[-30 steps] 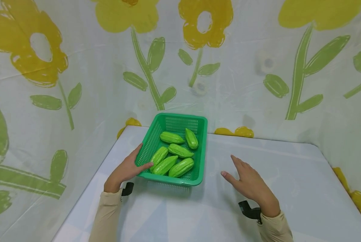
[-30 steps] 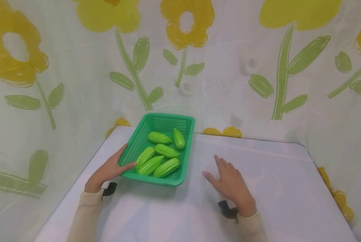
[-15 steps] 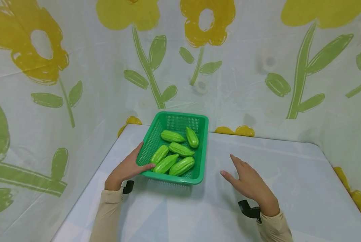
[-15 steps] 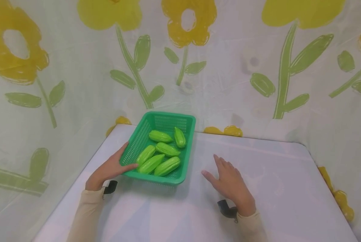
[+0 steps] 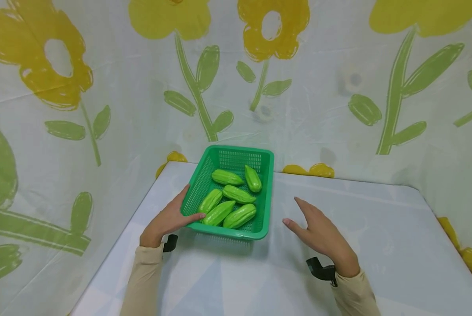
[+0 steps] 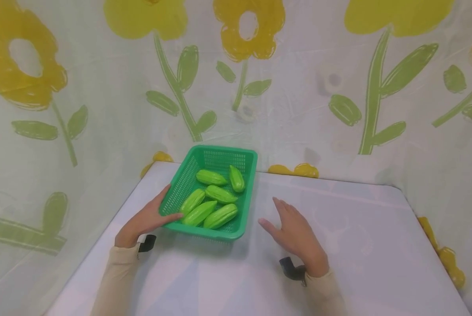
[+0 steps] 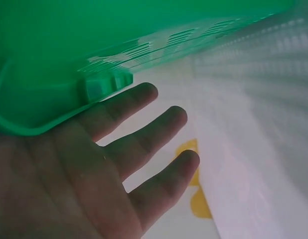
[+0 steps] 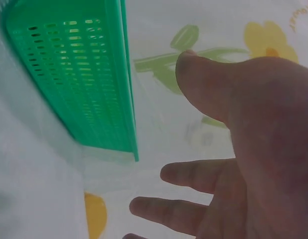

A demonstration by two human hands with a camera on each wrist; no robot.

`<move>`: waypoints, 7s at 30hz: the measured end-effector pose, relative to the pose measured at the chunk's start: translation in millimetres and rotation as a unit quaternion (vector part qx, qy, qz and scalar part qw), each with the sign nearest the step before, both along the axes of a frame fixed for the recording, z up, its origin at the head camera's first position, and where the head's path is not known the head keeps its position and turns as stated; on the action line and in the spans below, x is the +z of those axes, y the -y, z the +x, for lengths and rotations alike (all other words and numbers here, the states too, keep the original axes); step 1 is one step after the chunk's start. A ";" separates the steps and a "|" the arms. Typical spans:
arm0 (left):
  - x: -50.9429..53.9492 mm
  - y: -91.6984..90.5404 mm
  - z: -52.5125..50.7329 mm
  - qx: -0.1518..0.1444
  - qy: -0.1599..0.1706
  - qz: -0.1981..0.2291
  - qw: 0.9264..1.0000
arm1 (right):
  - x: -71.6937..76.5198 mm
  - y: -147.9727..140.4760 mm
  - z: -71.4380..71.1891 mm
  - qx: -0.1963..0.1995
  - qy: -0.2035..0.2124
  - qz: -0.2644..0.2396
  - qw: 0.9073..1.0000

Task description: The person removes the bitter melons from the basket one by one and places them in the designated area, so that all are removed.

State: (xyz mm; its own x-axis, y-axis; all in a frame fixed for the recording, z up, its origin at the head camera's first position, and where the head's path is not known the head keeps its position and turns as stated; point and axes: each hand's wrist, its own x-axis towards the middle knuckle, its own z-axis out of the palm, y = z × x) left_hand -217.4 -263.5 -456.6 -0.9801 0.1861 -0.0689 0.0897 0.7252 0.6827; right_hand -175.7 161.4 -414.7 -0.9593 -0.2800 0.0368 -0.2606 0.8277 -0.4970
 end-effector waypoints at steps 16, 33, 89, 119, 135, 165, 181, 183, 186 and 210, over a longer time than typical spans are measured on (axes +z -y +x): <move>-2.6 3.8 -2.7 -0.016 0.004 0.015 1.000 | 9.1 10.3 -12.2 -0.012 0.020 -0.023 0.999; -1.1 1.5 -0.5 -0.015 -0.003 0.028 0.999 | 24.6 37.0 -36.8 0.025 0.001 -0.100 0.995; -2.4 4.4 -1.0 -0.016 -0.005 0.019 1.000 | 6.7 140.9 -133.8 -0.004 0.066 -0.135 0.989; -1.8 3.3 -0.7 -0.008 0.010 0.010 1.000 | -15.2 151.3 -136.9 -0.025 0.145 -0.107 0.983; -1.2 1.1 -0.9 -0.005 0.007 0.015 1.000 | -24.8 152.1 -139.8 0.010 0.148 -0.056 0.987; -2.1 3.0 0.4 -0.012 0.000 0.022 1.000 | -5.6 154.9 -130.7 0.042 0.109 -0.054 0.992; -0.5 1.1 0.7 -0.013 0.002 0.033 0.999 | 2.7 146.8 -130.5 0.044 0.137 -0.099 0.985; -0.9 1.2 0.4 -0.013 0.002 0.032 0.999 | 4.2 145.4 -130.0 0.041 0.148 -0.110 0.982; -1.0 1.7 0.1 -0.013 0.002 0.030 0.999 | 6.3 142.8 -129.5 0.040 0.153 -0.116 0.981; -1.9 2.0 -0.5 -0.013 0.003 0.024 1.000 | 18.7 127.1 -124.4 0.012 0.201 -0.201 0.959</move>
